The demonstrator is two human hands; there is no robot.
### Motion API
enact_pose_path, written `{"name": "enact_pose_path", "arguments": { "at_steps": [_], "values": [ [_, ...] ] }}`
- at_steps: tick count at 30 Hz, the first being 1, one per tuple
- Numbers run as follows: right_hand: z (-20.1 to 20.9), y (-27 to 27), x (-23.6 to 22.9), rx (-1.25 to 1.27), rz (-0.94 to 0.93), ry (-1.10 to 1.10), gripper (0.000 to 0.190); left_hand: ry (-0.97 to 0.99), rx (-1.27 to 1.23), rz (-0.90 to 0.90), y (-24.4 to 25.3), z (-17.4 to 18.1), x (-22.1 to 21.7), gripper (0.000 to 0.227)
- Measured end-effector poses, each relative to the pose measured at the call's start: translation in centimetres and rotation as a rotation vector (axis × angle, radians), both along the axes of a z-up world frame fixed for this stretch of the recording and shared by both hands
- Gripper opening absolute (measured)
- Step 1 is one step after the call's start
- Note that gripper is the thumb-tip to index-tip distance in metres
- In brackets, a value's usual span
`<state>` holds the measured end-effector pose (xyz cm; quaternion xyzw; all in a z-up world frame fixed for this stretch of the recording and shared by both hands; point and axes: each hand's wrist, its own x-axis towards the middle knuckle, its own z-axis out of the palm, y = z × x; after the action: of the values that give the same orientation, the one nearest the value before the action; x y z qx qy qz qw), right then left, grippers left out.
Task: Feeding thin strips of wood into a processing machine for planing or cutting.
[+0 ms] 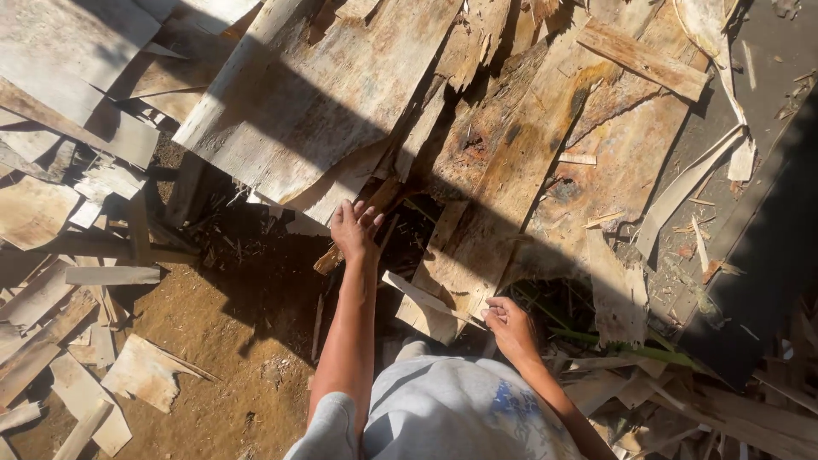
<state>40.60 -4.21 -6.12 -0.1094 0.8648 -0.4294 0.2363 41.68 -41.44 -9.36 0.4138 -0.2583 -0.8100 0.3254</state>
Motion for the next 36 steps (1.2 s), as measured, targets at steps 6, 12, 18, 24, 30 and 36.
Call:
{"name": "enact_pose_path", "arguments": {
  "at_steps": [6, 12, 18, 24, 30, 36],
  "values": [
    [0.3, -1.4, 1.0, -0.066, 0.134, -0.134, 0.034, 0.061, 0.171, 0.372, -6.7, -0.4, 1.9, 0.058],
    [3.3, -4.4, 0.9, 0.012, 0.173, -0.25, 0.033, 0.034, 0.243, 0.34, -12.3, -2.4, 1.8, 0.046],
    [2.8, -6.8, -2.6, -0.119, 0.23, -0.367, 0.037, -0.116, -0.034, 0.24, -8.0, 9.5, 2.5, 0.023],
    [10.3, -11.3, -6.7, -0.561, 0.069, -0.586, 0.047, 0.094, -0.184, -0.087, 8.5, 15.7, 3.8, 0.033],
    [0.2, -6.5, -11.8, -0.824, -0.316, -0.512, 0.044, 0.104, 0.156, -0.94, 19.1, 11.1, 8.4, 0.043],
    [7.5, -2.7, -12.0, -0.434, -0.337, -0.046, 0.057, -0.278, -0.494, -1.555, 14.0, 3.6, 14.6, 0.039]
  ]
}}
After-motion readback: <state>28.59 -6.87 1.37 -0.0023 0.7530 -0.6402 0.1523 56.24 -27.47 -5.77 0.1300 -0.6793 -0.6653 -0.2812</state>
